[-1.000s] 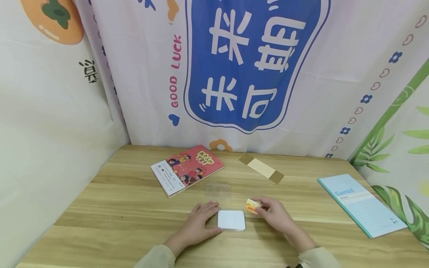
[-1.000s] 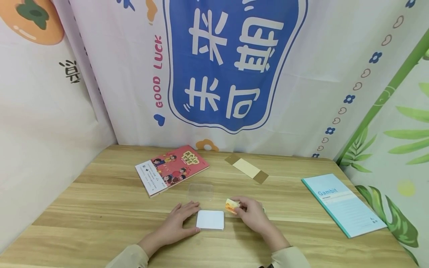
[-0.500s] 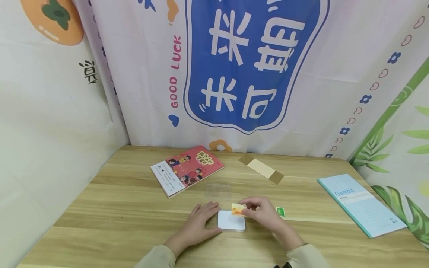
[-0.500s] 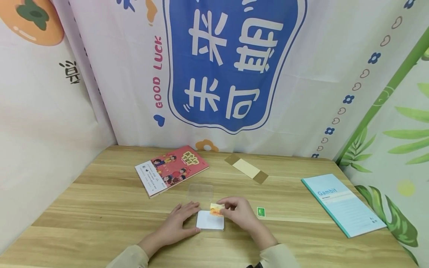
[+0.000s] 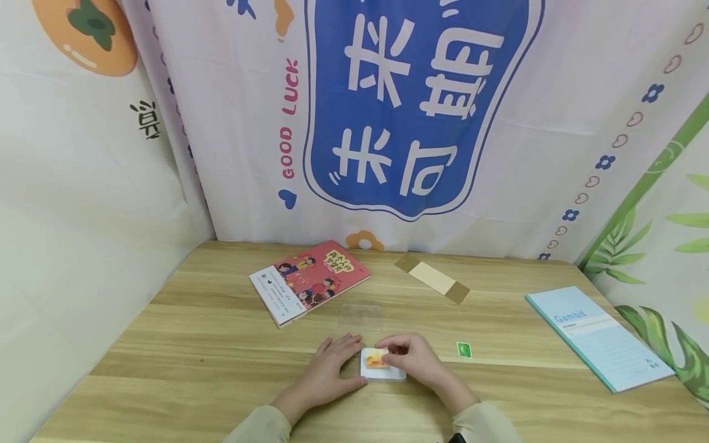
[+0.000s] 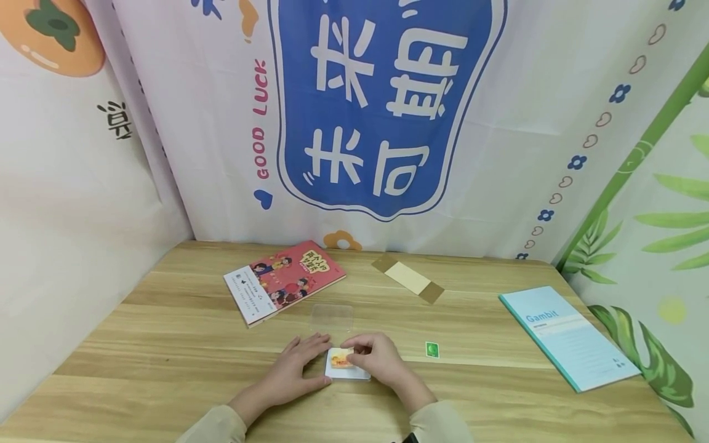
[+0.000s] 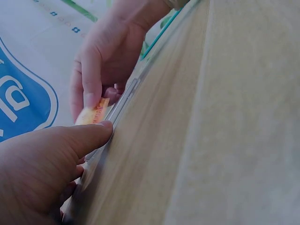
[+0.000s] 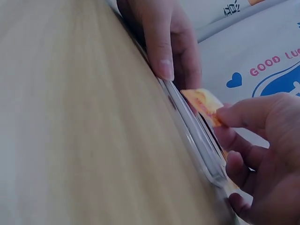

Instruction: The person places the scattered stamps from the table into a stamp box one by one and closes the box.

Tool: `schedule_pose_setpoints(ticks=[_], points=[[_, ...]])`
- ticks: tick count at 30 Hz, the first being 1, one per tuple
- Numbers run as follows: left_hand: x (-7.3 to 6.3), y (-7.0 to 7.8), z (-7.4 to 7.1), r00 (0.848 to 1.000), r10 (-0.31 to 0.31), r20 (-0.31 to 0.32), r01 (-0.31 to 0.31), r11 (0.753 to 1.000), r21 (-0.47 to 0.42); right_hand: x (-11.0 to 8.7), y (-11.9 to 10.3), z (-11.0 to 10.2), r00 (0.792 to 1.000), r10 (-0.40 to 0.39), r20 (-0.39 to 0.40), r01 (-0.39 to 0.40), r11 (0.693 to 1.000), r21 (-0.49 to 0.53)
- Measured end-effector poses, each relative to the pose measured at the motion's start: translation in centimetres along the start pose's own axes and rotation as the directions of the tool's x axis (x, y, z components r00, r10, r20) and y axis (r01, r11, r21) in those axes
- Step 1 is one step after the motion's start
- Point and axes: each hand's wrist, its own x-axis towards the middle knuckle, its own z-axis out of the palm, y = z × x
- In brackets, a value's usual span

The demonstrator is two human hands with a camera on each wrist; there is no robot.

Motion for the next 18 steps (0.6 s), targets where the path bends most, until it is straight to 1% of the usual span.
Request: schedule_pose_setpoints(ticks=[4, 8, 12, 18], points=[[0.0, 0.0, 0.0, 1.000, 0.000, -0.003, 0.000, 1.000, 0.008, -0.1, 0.4, 0.7, 0.999, 0.008, -0.045, -0.010, 1.000, -0.027], [0.0, 0.0, 0.0, 1.000, 0.002, -0.011, -0.002, 1.000, 0.018, -0.3, 0.6, 1.3, 0.994, -0.019, -0.106, 0.006, 0.993, -0.118], [0.0, 0.0, 0.1, 1.000, 0.004, -0.013, -0.004, 1.000, 0.018, -0.5, 0.8, 1.9, 0.984, -0.064, -0.165, 0.028, 0.976, -0.216], [0.0, 0.0, 0.1, 1.000, 0.011, -0.020, -0.010, 1.000, 0.024, -0.7, 0.6, 2.3, 0.967, -0.112, -0.227, 0.026, 0.936, -0.351]])
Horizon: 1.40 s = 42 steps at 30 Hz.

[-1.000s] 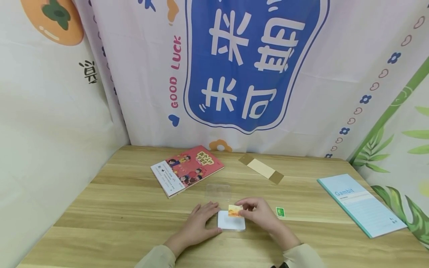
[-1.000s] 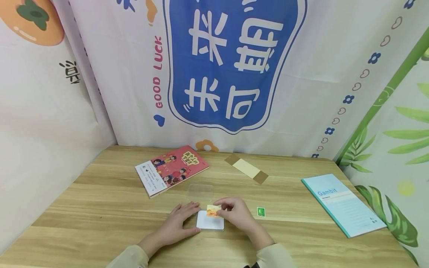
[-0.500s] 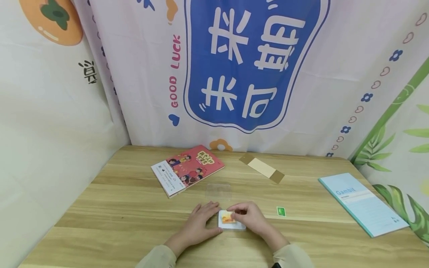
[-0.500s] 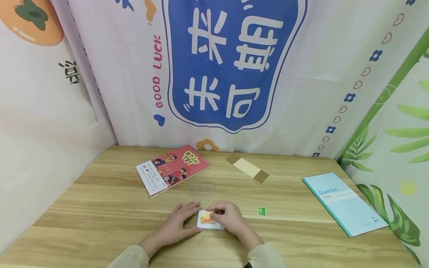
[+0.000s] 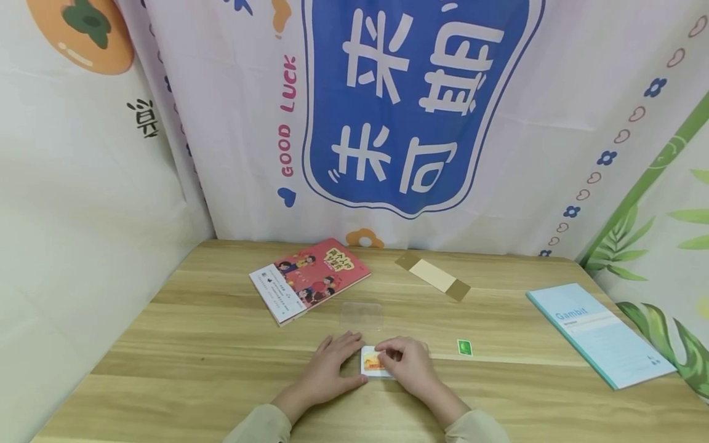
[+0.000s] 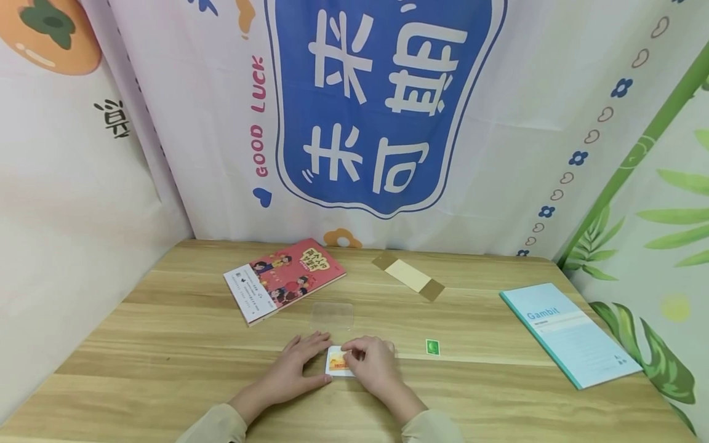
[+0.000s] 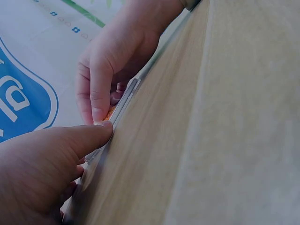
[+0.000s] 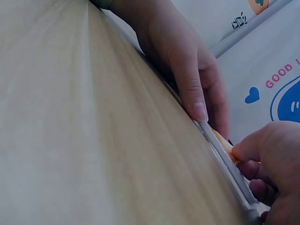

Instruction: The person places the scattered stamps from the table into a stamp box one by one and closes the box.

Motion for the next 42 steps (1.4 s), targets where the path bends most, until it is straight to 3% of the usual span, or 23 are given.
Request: schedule_pose_setpoints(ticks=[12, 30, 35, 38, 42], points=[[0.0, 0.2, -0.2, 1.000, -0.003, 0.006, 0.003, 1.000, -0.022, -0.1, 0.2, 0.4, 0.998, -0.048, -0.029, 0.044, 0.991, -0.125], [0.0, 0.1, -0.2, 1.000, -0.001, 0.003, 0.001, 1.000, -0.022, -0.1, 0.1, 0.5, 0.999, -0.040, -0.008, 0.038, 0.987, -0.155], [0.0, 0.1, -0.2, 1.000, 0.003, 0.005, -0.003, 1.000, -0.029, 0.1, -0.1, 0.1, 1.000, -0.006, 0.009, 0.006, 1.000, 0.001], [0.0, 0.1, -0.2, 1.000, 0.012, 0.002, -0.012, 1.000, -0.027, 0.3, -0.2, -0.3, 1.000, 0.025, 0.009, -0.026, 0.991, 0.134], [0.0, 0.0, -0.1, 1.000, 0.011, -0.005, -0.011, 1.000, -0.019, 0.7, -0.7, -1.6, 0.997, 0.077, -0.011, -0.073, 0.977, 0.202]])
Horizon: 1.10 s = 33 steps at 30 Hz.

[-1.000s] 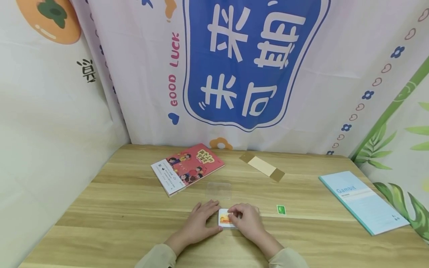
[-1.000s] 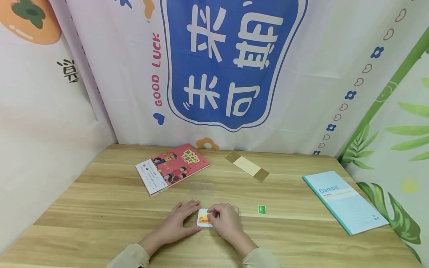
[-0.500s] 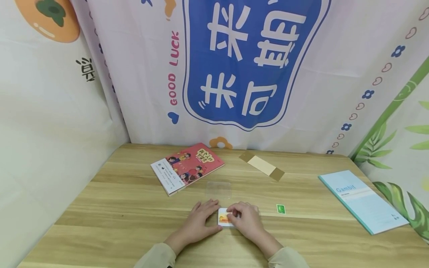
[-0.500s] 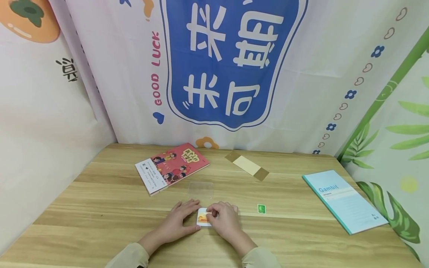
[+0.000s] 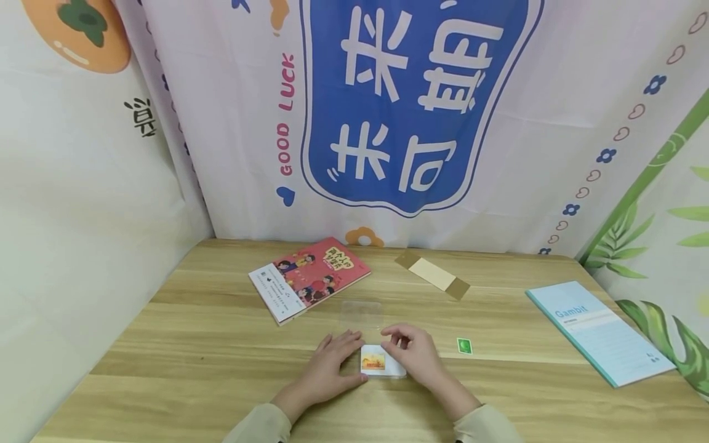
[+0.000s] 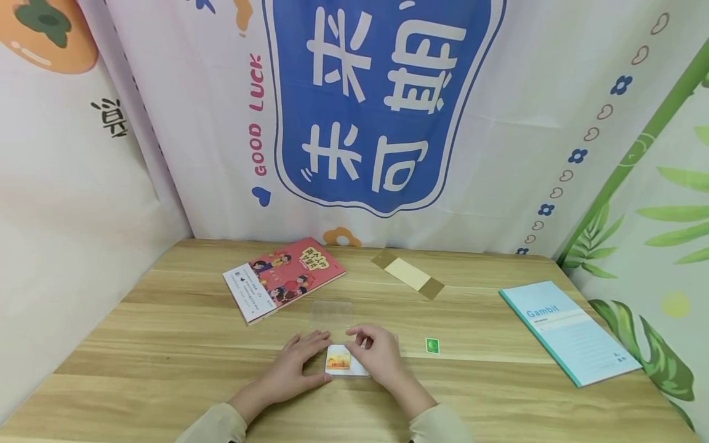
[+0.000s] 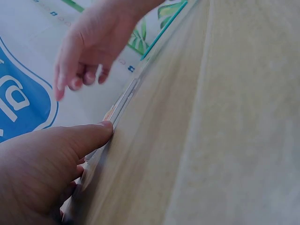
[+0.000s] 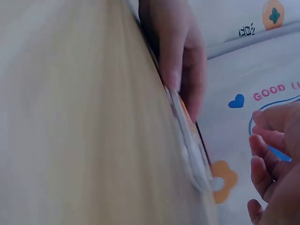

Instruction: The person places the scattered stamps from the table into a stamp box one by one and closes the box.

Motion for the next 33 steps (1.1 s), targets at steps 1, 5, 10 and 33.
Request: schedule_pose_setpoints(ticks=[1, 5, 10, 33], points=[[0.0, 0.0, 0.0, 1.000, -0.003, 0.000, 0.003, 1.000, 0.001, 0.1, -0.2, -0.4, 1.000, 0.012, -0.013, -0.012, 1.000, 0.006], [0.0, 0.0, 0.2, 1.000, -0.011, 0.010, 0.011, 1.000, 0.000, 0.0, -0.9, -2.7, 0.999, 0.029, -0.040, -0.028, 0.999, 0.020], [0.0, 0.0, 0.2, 1.000, -0.021, 0.019, 0.021, 1.000, 0.000, -0.5, -0.5, -6.4, 0.997, -0.014, -0.071, 0.013, 1.000, -0.013], [0.0, -0.1, 0.2, 1.000, -0.020, 0.013, 0.020, 1.000, 0.008, -3.2, 8.4, -12.1, 0.986, 0.103, -0.134, -0.113, 0.991, -0.074]])
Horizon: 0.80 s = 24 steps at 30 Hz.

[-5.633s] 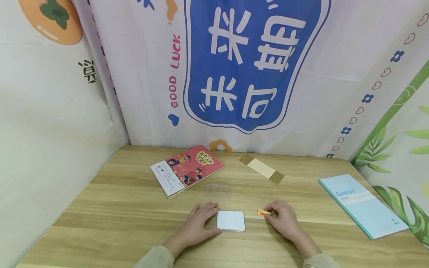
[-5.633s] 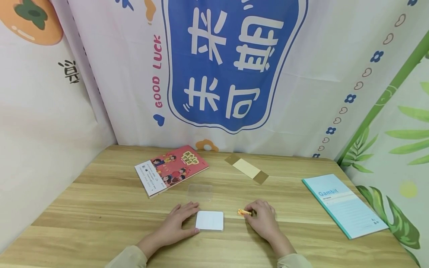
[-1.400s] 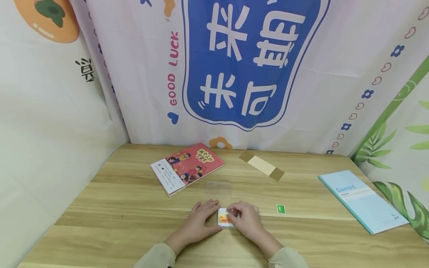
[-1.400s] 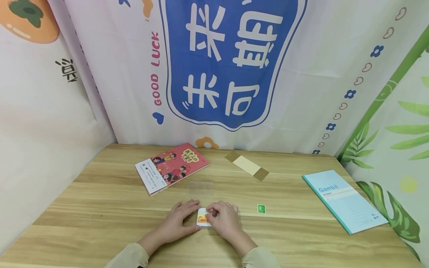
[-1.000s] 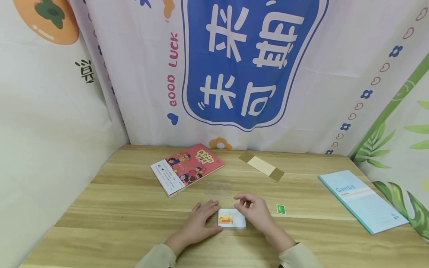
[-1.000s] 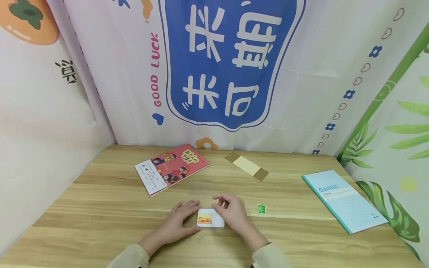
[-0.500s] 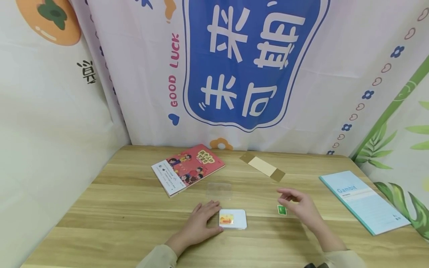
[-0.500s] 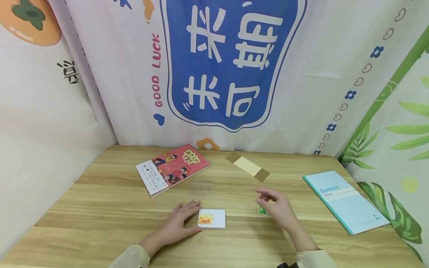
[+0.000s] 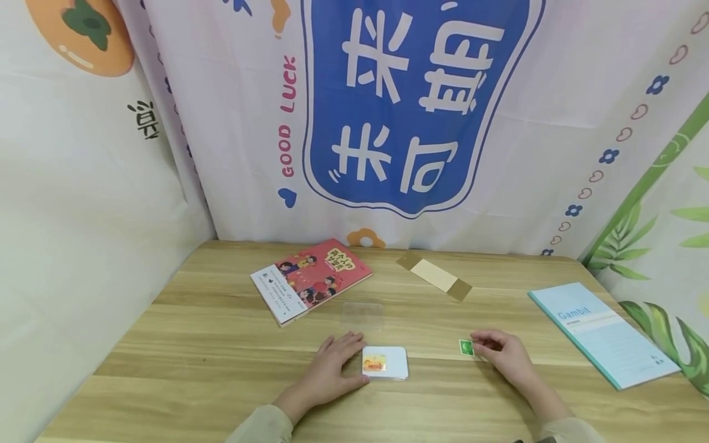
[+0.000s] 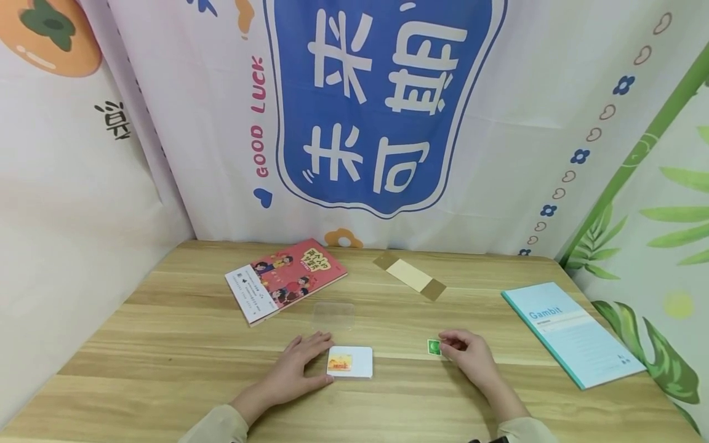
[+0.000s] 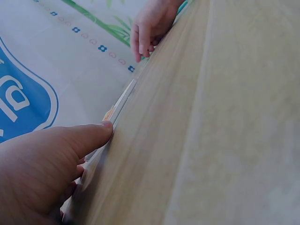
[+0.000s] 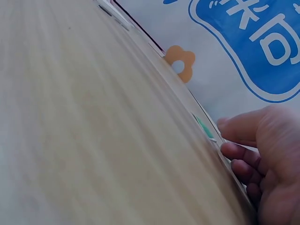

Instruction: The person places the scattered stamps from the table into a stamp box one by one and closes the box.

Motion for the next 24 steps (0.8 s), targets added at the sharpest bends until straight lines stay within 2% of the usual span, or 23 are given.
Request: schedule_pose_setpoints(ticks=[3, 6, 9, 18, 24], points=[[0.02, -0.05, 0.01, 1.000, -0.001, -0.002, 0.001, 1.000, 0.000, 0.05, 0.21, 0.33, 1.000, 0.009, -0.006, -0.009, 1.000, -0.019], [0.01, -0.07, 0.03, 1.000, 0.001, -0.006, -0.001, 1.000, -0.002, 0.17, 0.16, 0.50, 0.998, 0.066, 0.002, -0.065, 0.996, -0.057], [-0.01, -0.08, 0.06, 1.000, 0.002, -0.007, -0.002, 1.000, -0.006, 0.22, 0.06, 0.64, 0.996, 0.087, 0.007, -0.086, 0.992, -0.096], [0.07, -0.05, 0.10, 1.000, 0.006, 0.001, -0.006, 1.000, -0.001, 0.51, -0.15, 0.78, 0.995, 0.093, 0.039, -0.084, 0.977, -0.194], [-0.02, 0.03, 0.07, 1.000, 0.005, -0.004, -0.005, 1.000, -0.009, 0.63, -0.46, 0.78, 0.993, 0.096, 0.066, -0.080, 0.974, -0.214]])
